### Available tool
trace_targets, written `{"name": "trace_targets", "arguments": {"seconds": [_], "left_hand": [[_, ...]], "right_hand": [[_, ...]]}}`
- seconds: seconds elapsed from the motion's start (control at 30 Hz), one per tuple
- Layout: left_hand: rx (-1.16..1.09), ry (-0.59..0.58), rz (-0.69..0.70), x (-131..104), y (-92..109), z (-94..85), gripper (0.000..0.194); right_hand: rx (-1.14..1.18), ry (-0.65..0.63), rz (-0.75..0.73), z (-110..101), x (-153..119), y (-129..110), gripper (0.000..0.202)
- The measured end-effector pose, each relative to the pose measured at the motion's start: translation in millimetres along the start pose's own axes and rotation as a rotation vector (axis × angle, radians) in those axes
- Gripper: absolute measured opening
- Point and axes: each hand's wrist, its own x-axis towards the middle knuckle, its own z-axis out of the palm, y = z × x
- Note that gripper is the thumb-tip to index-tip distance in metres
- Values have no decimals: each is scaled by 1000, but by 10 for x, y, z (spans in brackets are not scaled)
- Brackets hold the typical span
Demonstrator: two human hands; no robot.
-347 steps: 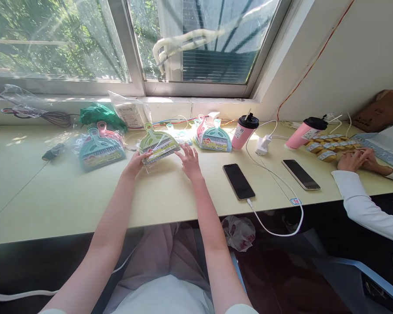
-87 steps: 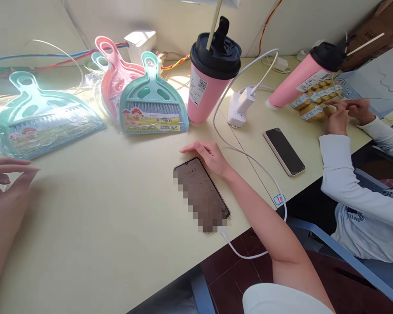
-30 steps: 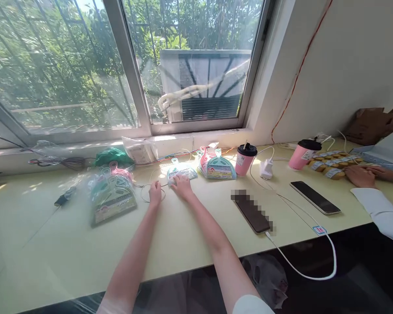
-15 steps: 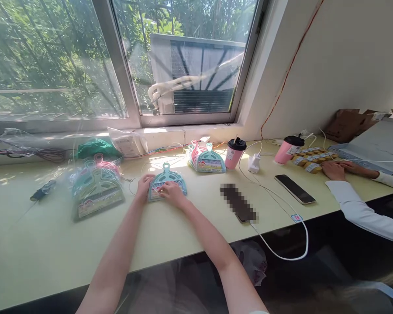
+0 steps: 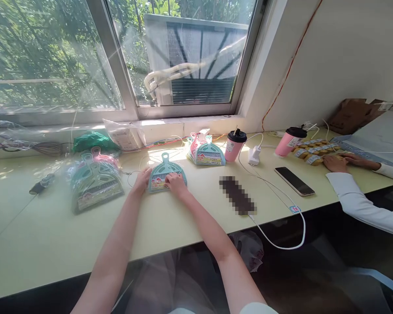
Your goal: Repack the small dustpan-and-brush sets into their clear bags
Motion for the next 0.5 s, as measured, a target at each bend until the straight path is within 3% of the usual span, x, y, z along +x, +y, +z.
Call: {"name": "trace_targets", "arguments": {"seconds": [0.1, 0.3, 0.5], "left_hand": [[45, -157, -53, -32, 38, -5, 45], [-7, -252, -62, -89, 113, -61, 75], [-80, -177, -76, -31, 34, -41, 85]], "right_hand": [[22, 24, -49, -2, -17, 30, 6], [-41, 88, -175, -11, -37, 11, 9], [-156, 77, -278, -59, -82, -38, 26]]}}
